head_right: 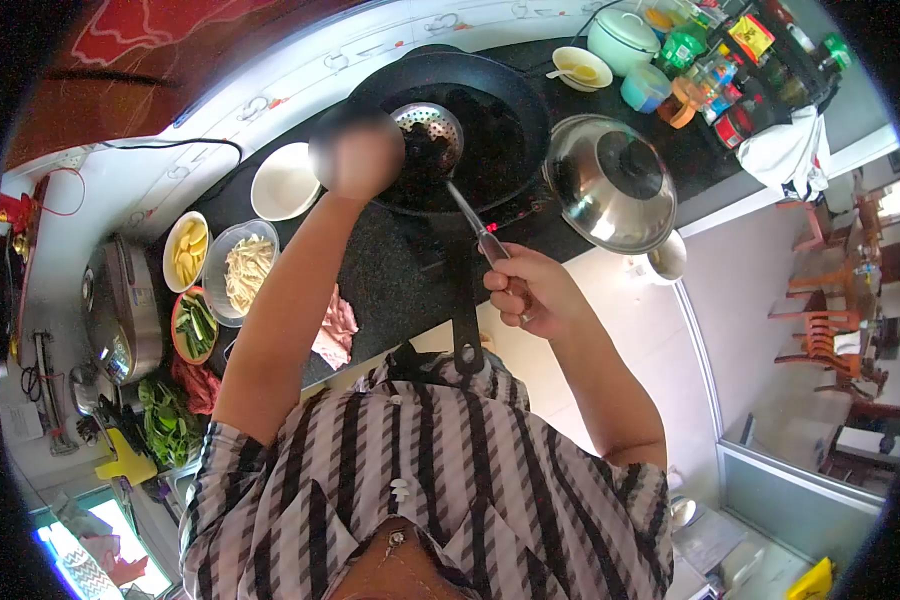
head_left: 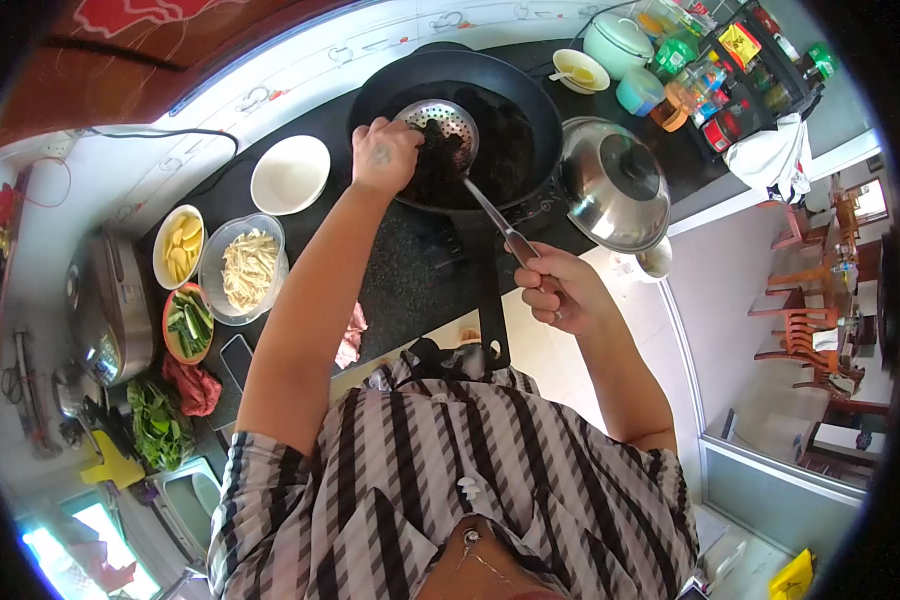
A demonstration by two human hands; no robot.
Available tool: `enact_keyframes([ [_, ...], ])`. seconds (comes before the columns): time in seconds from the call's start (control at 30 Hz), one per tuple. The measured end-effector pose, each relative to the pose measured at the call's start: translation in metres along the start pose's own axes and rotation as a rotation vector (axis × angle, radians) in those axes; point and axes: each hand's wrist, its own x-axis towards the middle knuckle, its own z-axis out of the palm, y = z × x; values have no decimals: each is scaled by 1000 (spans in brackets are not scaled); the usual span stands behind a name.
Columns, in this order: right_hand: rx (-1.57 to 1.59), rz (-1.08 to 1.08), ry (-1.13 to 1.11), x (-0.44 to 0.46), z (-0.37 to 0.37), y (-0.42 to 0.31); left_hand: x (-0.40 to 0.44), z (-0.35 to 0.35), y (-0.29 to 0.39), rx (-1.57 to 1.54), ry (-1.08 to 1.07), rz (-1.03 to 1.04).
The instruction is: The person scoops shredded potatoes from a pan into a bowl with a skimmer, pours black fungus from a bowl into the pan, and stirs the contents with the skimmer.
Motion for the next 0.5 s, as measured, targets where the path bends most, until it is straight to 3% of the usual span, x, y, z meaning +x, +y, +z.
enact_keyframes([
  [0.1, -18, -17, 31, -4, 1, 4, 23, 18, 9, 130, -165, 47],
  [0.2, -24, -56, 33, -7, 2, 10, 32, 39, 9, 198, 213, 220],
  [0.3, -31, -88, 94, -11, 9, 15, 43, 60, 11, 143, -245, -39],
  [0.33, -46, -100, 108, -10, 11, 17, 41, 75, 2, 48, -135, -27],
  [0.43, -46, -108, 118, -11, 13, 17, 35, 20, 25, 238, -292, -25],
  [0.5, -32, -103, 125, -11, 14, 18, 37, 19, 21, 213, -283, -27],
])
